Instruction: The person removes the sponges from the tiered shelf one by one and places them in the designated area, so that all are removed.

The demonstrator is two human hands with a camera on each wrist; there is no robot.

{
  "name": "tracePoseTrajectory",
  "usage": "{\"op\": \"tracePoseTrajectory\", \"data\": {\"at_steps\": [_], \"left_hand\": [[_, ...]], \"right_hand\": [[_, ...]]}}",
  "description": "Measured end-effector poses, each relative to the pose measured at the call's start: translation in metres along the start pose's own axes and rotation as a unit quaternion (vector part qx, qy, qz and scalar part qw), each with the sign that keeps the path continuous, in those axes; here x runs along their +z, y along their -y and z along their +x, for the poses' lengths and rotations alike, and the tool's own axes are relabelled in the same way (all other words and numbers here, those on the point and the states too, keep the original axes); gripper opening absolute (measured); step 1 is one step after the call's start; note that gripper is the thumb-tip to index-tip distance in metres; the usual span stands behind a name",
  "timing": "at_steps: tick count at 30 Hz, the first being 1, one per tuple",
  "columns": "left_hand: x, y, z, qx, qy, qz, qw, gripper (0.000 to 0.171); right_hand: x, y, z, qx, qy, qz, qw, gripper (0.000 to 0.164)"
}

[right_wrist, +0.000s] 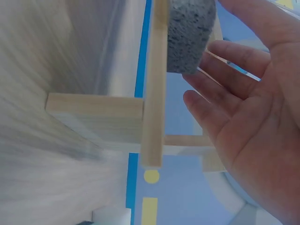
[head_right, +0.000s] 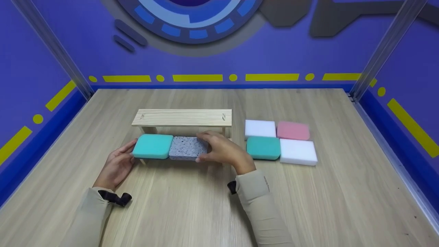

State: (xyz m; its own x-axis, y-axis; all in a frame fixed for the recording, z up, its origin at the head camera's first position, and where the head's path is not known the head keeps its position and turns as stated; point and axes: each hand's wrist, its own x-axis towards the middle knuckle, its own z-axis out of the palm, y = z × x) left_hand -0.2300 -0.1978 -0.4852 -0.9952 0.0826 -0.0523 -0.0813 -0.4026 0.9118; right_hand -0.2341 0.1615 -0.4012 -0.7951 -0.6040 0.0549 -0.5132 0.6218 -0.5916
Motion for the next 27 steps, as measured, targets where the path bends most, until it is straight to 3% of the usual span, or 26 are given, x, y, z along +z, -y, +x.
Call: {"op": "tracePoseTrajectory", "data": {"at_steps": [16,27], "left_hand": [[0.0000,0.0019,-0.0004,-0.001,0.015,-0.003,0.9999,0.058],[0.0017,-0.0004,0.0009,0.012,0.009,-0.009,0.9999,0.058]], "right_hand": [[0.0094,-0.0011,0.0021,0.046,0.004,-0.016,0.999,0.079],[0.0088,-0.0010,0.0033,0.024,-0.008,-0.028,0.999,0.076]]}}
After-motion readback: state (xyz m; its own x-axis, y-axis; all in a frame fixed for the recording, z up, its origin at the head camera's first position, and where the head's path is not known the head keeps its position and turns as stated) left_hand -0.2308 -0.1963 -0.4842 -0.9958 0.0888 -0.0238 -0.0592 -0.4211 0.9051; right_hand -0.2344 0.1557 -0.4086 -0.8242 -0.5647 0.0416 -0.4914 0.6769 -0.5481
